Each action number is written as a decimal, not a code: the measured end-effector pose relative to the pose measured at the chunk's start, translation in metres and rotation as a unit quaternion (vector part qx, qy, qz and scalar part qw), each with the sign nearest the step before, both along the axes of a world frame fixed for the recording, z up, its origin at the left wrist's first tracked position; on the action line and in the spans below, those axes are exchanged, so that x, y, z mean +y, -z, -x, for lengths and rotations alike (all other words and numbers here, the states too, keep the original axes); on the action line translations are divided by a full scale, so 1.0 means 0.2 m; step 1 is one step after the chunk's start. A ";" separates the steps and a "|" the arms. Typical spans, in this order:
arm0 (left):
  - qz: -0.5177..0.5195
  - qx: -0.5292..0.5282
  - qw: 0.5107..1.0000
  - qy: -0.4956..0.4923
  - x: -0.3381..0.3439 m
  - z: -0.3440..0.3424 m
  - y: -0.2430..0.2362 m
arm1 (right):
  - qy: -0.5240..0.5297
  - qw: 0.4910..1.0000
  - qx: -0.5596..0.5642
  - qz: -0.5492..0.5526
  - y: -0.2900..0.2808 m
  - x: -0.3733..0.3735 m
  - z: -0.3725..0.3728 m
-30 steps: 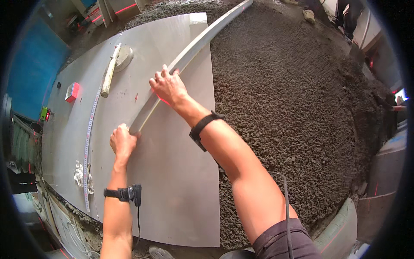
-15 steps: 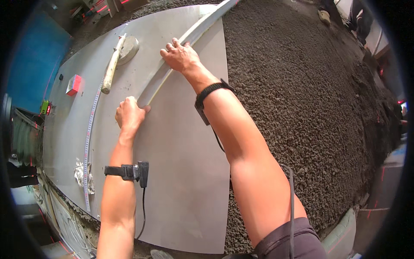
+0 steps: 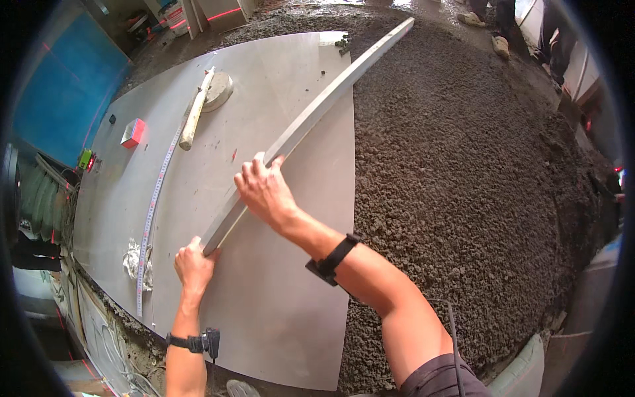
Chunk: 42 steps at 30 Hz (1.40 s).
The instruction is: Level and smooth a wet concrete or sand-mix floor using a rake and a straight-edge leveling tool.
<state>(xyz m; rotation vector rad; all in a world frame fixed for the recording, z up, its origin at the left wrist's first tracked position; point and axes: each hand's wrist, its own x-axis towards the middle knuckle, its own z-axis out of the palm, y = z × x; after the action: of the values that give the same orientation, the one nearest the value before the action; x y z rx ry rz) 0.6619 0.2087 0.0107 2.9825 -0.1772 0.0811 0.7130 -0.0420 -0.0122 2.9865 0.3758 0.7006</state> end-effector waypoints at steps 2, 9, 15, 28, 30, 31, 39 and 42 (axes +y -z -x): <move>-0.001 0.004 1.000 0.000 0.07 0.11 0.01 | -0.004 1.000 0.018 -0.007 0.00 0.08 0.09; 0.016 0.016 0.998 -0.066 0.19 0.31 -0.02 | -0.059 0.996 0.059 0.006 -0.05 0.27 0.15; 0.031 -0.003 0.996 -0.078 0.12 0.23 -0.03 | -0.054 0.998 0.028 0.013 -0.03 0.21 0.05; 0.075 0.043 0.991 -0.100 -0.13 0.03 -0.05 | -0.053 0.996 0.039 0.059 -0.09 0.01 -0.27; 0.081 0.052 0.989 -0.111 -0.15 0.04 -0.07 | -0.089 0.994 0.033 0.053 -0.12 0.00 -0.31; 0.080 0.053 0.989 -0.111 -0.15 0.05 -0.08 | -0.089 0.994 0.034 0.052 -0.11 0.01 -0.33; 0.065 0.047 0.988 -0.129 -0.23 0.07 -0.08 | -0.119 0.988 0.084 0.042 -0.02 0.00 -0.41; 0.064 0.055 0.991 -0.104 -0.30 0.02 -0.07 | -0.120 0.988 0.089 0.025 0.00 -0.09 -0.45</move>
<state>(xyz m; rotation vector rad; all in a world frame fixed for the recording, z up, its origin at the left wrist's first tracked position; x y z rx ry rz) 0.6575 0.1485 0.0243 2.8577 0.1468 -0.0476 0.8038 -0.0606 -0.0116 2.9930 0.7622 0.4289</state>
